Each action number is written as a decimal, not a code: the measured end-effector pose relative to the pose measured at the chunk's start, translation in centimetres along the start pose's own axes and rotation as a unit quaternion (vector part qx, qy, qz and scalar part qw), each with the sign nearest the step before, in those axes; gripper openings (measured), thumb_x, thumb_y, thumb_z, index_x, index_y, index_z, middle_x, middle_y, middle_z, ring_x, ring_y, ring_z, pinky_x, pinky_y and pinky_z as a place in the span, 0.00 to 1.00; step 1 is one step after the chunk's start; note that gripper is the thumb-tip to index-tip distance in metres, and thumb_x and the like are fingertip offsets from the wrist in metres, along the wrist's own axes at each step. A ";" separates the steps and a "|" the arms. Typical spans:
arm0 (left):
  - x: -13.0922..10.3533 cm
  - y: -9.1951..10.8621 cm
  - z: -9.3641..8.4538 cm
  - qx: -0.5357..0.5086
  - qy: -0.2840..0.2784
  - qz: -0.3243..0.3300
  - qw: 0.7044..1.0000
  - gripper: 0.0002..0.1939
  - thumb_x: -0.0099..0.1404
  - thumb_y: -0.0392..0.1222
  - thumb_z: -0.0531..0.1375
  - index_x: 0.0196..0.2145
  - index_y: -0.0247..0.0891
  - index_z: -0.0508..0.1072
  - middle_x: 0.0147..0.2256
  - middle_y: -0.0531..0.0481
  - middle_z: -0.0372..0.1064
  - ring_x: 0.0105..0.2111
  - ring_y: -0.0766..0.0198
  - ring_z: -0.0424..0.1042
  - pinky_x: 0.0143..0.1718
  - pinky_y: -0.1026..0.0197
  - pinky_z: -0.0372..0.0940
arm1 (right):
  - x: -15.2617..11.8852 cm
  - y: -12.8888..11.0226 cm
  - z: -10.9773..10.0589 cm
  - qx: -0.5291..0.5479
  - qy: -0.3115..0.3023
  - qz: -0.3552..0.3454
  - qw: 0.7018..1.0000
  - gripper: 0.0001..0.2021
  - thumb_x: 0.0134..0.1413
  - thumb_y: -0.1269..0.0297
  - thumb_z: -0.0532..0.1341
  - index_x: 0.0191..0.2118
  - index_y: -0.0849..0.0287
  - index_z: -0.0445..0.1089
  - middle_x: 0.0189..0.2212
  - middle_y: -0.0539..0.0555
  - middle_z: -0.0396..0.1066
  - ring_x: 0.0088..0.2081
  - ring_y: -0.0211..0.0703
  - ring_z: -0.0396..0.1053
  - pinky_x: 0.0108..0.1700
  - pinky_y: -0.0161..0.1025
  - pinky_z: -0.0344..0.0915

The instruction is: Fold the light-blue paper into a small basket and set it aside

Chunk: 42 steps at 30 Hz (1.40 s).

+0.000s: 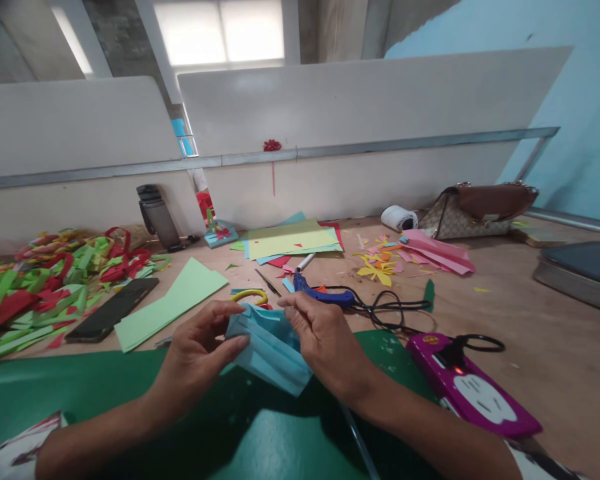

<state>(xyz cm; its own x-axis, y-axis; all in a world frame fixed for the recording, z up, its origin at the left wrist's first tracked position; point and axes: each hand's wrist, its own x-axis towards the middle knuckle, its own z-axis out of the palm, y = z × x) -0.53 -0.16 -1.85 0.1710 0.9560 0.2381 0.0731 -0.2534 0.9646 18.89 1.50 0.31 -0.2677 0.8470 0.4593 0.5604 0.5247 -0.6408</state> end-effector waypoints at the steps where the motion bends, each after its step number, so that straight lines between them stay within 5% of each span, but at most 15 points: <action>1: 0.0 0.0 0.0 0.007 -0.001 0.007 1.000 0.14 0.58 0.38 0.60 0.44 0.41 0.68 0.40 0.48 0.68 0.35 0.62 0.68 0.33 0.63 0.64 | 0.0 0.0 0.0 0.006 -0.002 0.000 1.000 0.12 0.61 0.66 0.52 0.41 0.59 0.72 0.28 0.49 0.73 0.28 0.39 0.69 0.30 0.34 0.63; 11: 0.6 -0.6 -0.3 0.110 0.005 0.066 0.992 0.05 0.57 0.33 0.58 0.31 0.37 0.74 0.31 0.49 0.69 0.32 0.63 0.68 0.33 0.63 0.64 | -0.5 -0.5 0.2 0.112 -0.053 -0.005 0.992 0.14 0.64 0.60 0.48 0.41 0.55 0.70 0.31 0.47 0.73 0.32 0.37 0.70 0.32 0.31 0.63; 20: 0.6 -0.3 -0.2 0.128 0.012 0.105 0.986 0.06 0.56 0.30 0.57 0.29 0.36 0.73 0.29 0.51 0.68 0.31 0.66 0.67 0.32 0.66 0.63 | -0.5 -0.8 0.2 0.091 -0.073 -0.069 0.991 0.10 0.59 0.71 0.55 0.43 0.55 0.71 0.40 0.50 0.75 0.41 0.38 0.71 0.44 0.32 0.63; 31: 0.6 0.0 -0.3 0.150 0.008 0.095 0.984 0.06 0.55 0.29 0.57 0.28 0.36 0.72 0.29 0.51 0.68 0.30 0.67 0.67 0.32 0.66 0.63 | -0.6 -0.8 0.5 0.066 -0.086 -0.065 0.992 0.14 0.49 0.74 0.63 0.44 0.59 0.70 0.37 0.51 0.75 0.39 0.40 0.71 0.42 0.33 0.65; 42: 0.5 -0.3 -0.4 0.179 -0.008 0.080 0.981 0.06 0.56 0.31 0.57 0.29 0.37 0.73 0.29 0.52 0.69 0.31 0.66 0.68 0.34 0.65 0.63 | -1.1 0.2 1.0 -0.013 -0.067 -0.155 0.986 0.13 0.55 0.73 0.57 0.47 0.59 0.67 0.43 0.56 0.74 0.44 0.43 0.71 0.46 0.37 0.65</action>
<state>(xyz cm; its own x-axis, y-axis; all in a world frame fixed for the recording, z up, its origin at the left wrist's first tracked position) -0.90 0.47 -1.97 0.2231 0.8986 0.3779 0.3834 -0.4373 0.8135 18.56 0.82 -0.91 -0.5298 0.6509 0.5437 0.4544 0.7592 -0.4660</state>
